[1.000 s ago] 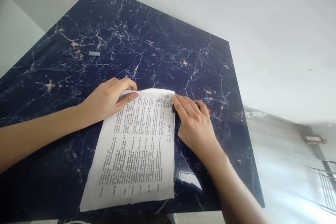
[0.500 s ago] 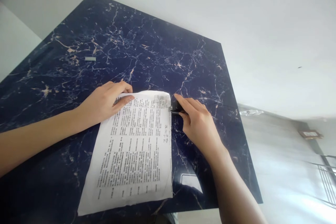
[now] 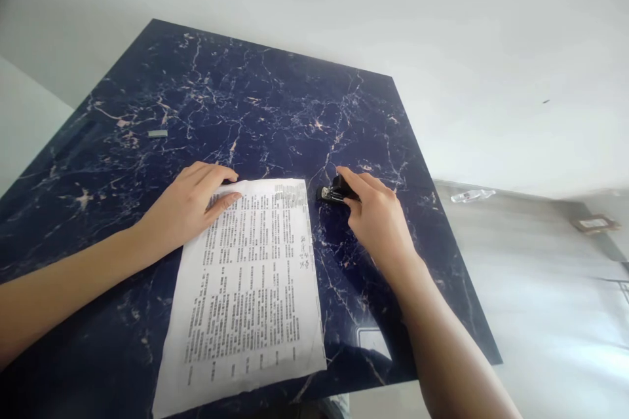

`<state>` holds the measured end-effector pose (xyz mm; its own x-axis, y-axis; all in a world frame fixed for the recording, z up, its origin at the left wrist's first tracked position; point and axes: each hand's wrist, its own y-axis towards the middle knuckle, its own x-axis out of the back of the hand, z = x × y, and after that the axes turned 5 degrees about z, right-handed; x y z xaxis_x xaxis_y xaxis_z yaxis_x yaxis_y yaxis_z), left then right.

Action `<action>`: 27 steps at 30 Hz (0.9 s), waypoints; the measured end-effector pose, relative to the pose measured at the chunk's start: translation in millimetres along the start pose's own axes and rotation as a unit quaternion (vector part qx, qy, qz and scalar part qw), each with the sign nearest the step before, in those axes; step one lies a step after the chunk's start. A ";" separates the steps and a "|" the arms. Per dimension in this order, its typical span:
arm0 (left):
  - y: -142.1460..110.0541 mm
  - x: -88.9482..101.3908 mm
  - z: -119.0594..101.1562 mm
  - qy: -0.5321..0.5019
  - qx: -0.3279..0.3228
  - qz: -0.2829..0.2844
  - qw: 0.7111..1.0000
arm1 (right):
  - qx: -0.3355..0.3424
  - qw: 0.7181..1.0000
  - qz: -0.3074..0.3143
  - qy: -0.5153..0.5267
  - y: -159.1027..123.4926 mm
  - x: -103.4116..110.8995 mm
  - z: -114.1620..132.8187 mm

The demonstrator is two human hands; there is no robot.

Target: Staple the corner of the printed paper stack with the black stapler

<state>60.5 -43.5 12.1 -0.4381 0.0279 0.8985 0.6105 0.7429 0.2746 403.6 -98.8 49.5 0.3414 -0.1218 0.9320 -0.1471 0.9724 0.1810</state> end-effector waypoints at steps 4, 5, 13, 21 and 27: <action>-2.4 4.5 -6.1 0.018 -0.034 -0.033 0.999 | -0.006 1.000 0.017 0.006 1.1 3.8 -7.9; -3.6 4.5 -8.1 0.010 -0.060 -0.021 0.998 | -0.006 1.000 0.030 0.003 1.4 5.2 -10.8; -10.6 -0.8 -16.6 0.006 -0.104 0.094 0.990 | -0.074 0.997 -0.002 -0.012 4.1 8.3 -18.3; -10.3 -6.4 -9.8 0.013 -0.071 0.170 0.983 | 0.108 0.979 -0.086 0.150 -19.4 -8.5 51.9; -7.6 -8.4 -3.3 -0.046 -0.047 0.143 0.987 | 0.197 0.957 -0.007 0.212 -36.2 -35.1 82.8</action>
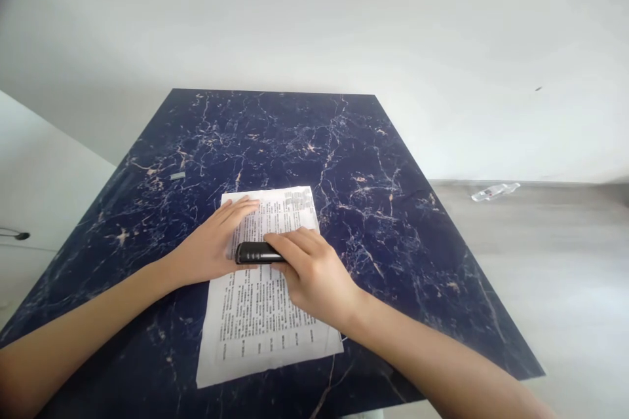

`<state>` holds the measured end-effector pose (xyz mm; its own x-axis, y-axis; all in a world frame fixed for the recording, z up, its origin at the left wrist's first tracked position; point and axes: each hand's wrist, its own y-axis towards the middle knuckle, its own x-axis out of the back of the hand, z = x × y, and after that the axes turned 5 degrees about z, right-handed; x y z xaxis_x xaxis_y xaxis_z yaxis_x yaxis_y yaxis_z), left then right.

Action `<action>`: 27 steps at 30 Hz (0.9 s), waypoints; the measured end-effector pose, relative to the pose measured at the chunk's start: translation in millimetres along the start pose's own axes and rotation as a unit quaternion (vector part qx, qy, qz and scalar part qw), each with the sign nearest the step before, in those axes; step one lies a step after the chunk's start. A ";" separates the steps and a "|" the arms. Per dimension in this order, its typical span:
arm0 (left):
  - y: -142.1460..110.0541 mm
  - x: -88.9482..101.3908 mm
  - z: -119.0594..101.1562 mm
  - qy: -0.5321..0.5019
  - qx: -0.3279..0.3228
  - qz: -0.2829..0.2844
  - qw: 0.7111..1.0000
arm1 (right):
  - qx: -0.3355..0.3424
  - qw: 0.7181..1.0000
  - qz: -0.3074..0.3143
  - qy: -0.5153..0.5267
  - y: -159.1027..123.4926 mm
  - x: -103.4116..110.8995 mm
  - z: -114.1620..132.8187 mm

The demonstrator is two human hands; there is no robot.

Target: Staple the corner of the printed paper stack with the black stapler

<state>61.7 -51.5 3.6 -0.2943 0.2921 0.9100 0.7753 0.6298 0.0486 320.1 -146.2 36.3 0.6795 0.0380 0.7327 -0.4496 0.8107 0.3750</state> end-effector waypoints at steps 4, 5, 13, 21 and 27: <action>1.5 2.3 -0.9 -0.032 -0.019 -0.022 0.999 | -0.007 1.000 -0.005 0.016 2.2 -6.0 -9.6; 2.1 3.0 -1.7 -0.038 -0.021 -0.026 0.999 | -0.014 1.000 -0.008 0.014 3.1 -6.3 -13.5; 5.5 2.7 -1.1 -0.061 -0.026 -0.008 0.998 | -0.050 0.998 0.022 0.045 11.4 0.5 -36.0; 2.8 4.2 -0.5 -0.071 -0.055 -0.064 0.994 | -0.207 0.968 0.053 0.132 14.1 49.5 -45.4; 5.5 8.3 -5.7 -0.103 0.008 -0.033 0.994 | -0.285 0.888 0.120 0.342 8.4 43.4 -51.9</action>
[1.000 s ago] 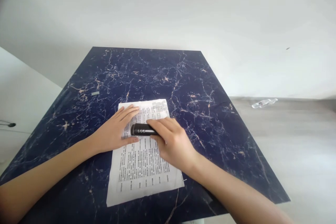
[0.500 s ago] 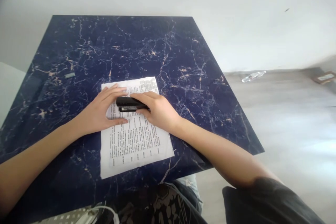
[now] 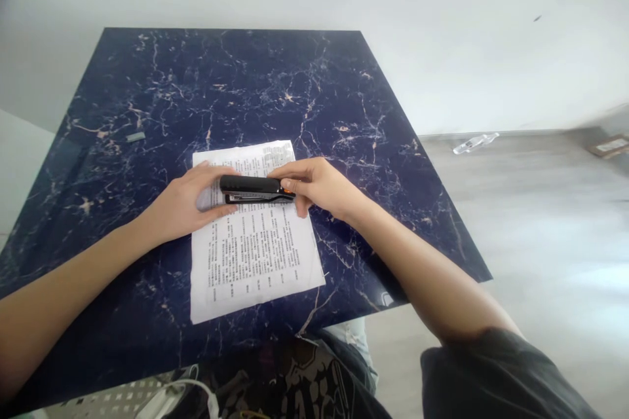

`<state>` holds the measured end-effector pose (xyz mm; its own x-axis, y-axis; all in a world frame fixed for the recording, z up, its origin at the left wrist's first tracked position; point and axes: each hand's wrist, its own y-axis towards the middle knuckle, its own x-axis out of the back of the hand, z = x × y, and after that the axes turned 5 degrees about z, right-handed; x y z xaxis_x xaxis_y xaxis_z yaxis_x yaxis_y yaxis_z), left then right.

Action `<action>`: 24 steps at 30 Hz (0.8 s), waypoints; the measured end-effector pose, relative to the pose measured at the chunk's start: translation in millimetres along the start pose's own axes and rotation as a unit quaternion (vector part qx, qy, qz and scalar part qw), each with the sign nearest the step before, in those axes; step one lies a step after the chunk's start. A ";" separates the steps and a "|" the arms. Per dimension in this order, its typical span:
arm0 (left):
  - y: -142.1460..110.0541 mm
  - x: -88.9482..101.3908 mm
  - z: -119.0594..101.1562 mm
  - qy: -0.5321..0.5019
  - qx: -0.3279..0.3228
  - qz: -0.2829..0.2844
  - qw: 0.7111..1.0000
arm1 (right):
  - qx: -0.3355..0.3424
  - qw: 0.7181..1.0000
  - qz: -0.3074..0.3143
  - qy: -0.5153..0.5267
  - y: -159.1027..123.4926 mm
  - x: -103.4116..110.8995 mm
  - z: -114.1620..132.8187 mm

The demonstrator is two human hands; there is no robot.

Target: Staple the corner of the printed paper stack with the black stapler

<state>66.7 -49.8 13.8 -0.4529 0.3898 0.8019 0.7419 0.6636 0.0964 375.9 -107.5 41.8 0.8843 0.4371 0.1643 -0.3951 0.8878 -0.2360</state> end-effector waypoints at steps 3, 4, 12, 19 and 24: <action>0.1 3.5 0.1 -0.036 0.053 0.017 0.998 | -0.010 0.998 -0.005 0.057 4.2 -0.5 -9.5; -0.2 5.0 0.7 -0.061 0.057 0.019 0.996 | -0.015 0.998 0.000 0.065 5.2 0.5 -11.9; 4.7 10.5 4.3 -0.435 0.065 -0.160 0.884 | -0.020 0.999 0.028 0.017 4.8 7.5 -14.7; 5.8 4.3 7.8 -0.405 0.065 -0.165 0.897 | 0.102 0.967 -0.154 -0.175 1.5 -11.8 2.9; 2.7 1.7 11.1 -0.393 0.054 -0.169 0.902 | 0.178 0.931 -0.119 -0.297 7.8 -37.9 -3.9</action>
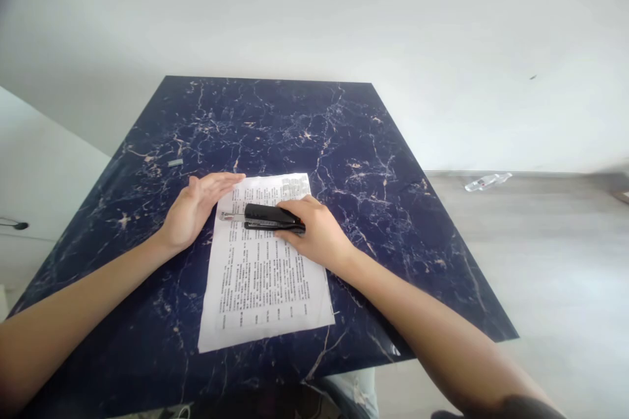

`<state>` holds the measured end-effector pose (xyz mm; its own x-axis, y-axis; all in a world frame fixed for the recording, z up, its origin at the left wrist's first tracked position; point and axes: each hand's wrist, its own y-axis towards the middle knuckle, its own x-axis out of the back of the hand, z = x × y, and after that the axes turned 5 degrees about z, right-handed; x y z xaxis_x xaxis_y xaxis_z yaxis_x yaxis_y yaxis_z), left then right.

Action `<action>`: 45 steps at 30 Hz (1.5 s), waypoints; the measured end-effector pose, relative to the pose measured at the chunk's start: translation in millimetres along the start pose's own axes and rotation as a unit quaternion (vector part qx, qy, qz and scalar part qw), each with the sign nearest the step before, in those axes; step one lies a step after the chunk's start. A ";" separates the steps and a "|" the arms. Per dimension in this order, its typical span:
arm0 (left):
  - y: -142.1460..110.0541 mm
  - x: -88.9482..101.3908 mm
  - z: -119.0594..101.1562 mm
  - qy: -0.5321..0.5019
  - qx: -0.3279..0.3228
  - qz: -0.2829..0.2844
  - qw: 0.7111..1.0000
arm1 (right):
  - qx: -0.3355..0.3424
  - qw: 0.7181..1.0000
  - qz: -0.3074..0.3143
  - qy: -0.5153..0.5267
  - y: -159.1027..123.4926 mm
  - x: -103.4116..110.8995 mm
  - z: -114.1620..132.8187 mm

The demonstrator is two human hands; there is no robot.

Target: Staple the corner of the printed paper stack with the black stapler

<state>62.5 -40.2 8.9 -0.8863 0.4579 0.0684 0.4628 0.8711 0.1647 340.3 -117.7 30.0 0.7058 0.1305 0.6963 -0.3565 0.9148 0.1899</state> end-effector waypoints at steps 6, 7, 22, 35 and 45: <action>-4.0 -4.9 -14.1 -0.040 -0.083 -0.059 0.994 | 0.045 0.990 -0.117 -0.064 -4.6 -4.1 3.8; -3.9 -6.3 -15.4 -0.064 -0.063 -0.055 0.994 | 0.083 0.981 -0.149 -0.092 -6.5 -1.8 5.6; -3.4 -4.5 -4.8 -0.228 0.121 0.141 0.956 | 0.285 0.871 -0.140 -0.375 -23.9 -3.9 19.3; -12.7 -6.2 -26.5 0.087 -0.115 -0.248 0.958 | -0.039 0.990 -0.132 -0.020 -6.9 -6.0 27.9; -53.7 -27.6 -53.4 0.324 -0.359 0.033 0.874 | 0.049 0.994 -0.024 -0.090 -2.6 -19.4 21.5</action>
<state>61.2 -109.1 50.7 -0.7884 0.1031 0.6065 0.5906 0.4031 0.6991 314.4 -130.8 30.9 0.6050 0.0085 0.7962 -0.3892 0.8755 0.2864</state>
